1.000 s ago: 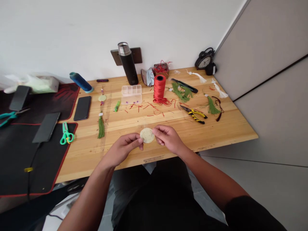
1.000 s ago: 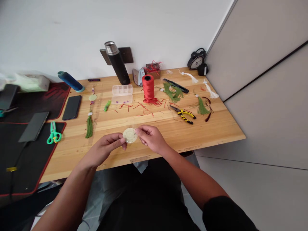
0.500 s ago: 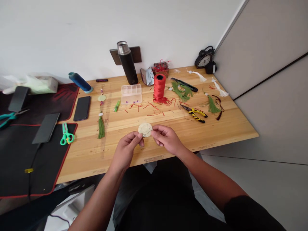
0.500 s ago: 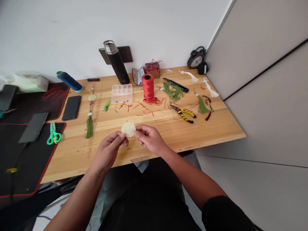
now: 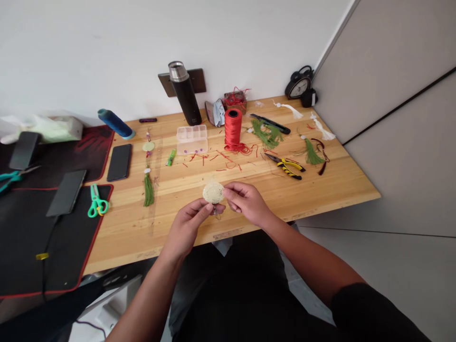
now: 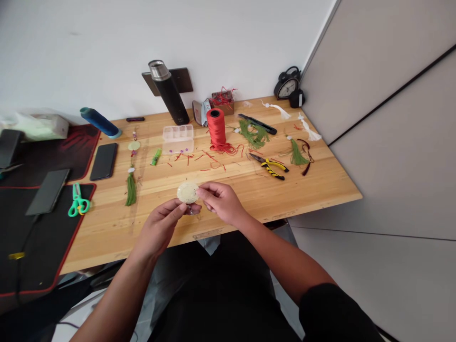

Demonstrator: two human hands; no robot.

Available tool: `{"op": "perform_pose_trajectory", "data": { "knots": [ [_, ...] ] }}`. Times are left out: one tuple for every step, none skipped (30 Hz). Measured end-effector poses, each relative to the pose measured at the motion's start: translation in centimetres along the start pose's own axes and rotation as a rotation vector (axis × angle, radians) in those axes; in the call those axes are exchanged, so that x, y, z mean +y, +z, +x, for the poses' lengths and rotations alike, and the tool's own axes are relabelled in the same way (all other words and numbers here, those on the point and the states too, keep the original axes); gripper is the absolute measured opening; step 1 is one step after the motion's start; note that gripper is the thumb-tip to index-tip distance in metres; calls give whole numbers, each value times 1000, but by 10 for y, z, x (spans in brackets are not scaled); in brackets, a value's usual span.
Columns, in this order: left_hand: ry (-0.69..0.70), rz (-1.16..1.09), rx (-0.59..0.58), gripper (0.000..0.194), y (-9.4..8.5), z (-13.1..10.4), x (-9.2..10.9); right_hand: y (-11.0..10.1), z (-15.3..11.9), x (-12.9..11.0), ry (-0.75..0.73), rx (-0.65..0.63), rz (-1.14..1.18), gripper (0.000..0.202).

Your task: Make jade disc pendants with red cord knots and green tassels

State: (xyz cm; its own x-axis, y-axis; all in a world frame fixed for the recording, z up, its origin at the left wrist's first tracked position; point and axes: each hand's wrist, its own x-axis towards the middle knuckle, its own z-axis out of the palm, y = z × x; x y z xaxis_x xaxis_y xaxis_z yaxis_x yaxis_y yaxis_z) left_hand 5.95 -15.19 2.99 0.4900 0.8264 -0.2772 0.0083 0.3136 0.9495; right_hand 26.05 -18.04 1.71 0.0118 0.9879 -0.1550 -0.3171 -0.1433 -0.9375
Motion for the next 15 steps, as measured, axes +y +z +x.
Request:
{"op": "perform_pose_trajectory", "data": {
  "knots": [
    [-2, -9, -1, 27, 0, 0, 0, 0, 0, 0, 1, 1, 3, 39],
    [-3, -16, -3, 27, 0, 0, 0, 1, 0, 0, 0, 3, 5, 38],
    [-3, -22, -4, 26, 1, 0, 0, 1, 0, 0, -1, 3, 6, 38],
    [-3, -25, -5, 26, 1, 0, -1, 1, 0, 0, -3, 2, 8, 38],
    [-3, -27, -6, 26, 1, -1, -1, 1, 0, 0, -4, 2, 10, 38],
    [-4, -27, -7, 26, 1, -1, -1, 1, 0, 0, -4, 2, 11, 38],
    [-6, -27, -9, 25, 1, -1, 0, 2, 0, 0, -3, 2, 12, 38],
    [-8, -26, -9, 26, 1, -1, 0, 2, 0, -1, -2, 4, 13, 38],
    [-10, -24, -7, 26, 1, -1, 0, 2, 0, -1, -1, 5, 14, 38],
    [-11, -20, -6, 26, 1, -2, 1, 2, 0, -1, 0, 6, 15, 38],
    [-12, -16, -5, 26, 1, -2, 1, 3, 0, -1, -1, 6, 17, 37],
    [-13, -12, -5, 27, 1, -2, 1, 3, 0, -1, -2, 5, 19, 37],
    [-13, -10, -4, 27, 1, -2, 1, 3, 0, -1, -2, 4, 21, 38],
    [-14, -9, -5, 27, 1, -2, 1, 3, 0, -1, -1, 2, 21, 38],
    [-15, -10, -6, 27, 1, -2, 1, 3, 0, -1, 1, 1, 20, 38]
  ]
}}
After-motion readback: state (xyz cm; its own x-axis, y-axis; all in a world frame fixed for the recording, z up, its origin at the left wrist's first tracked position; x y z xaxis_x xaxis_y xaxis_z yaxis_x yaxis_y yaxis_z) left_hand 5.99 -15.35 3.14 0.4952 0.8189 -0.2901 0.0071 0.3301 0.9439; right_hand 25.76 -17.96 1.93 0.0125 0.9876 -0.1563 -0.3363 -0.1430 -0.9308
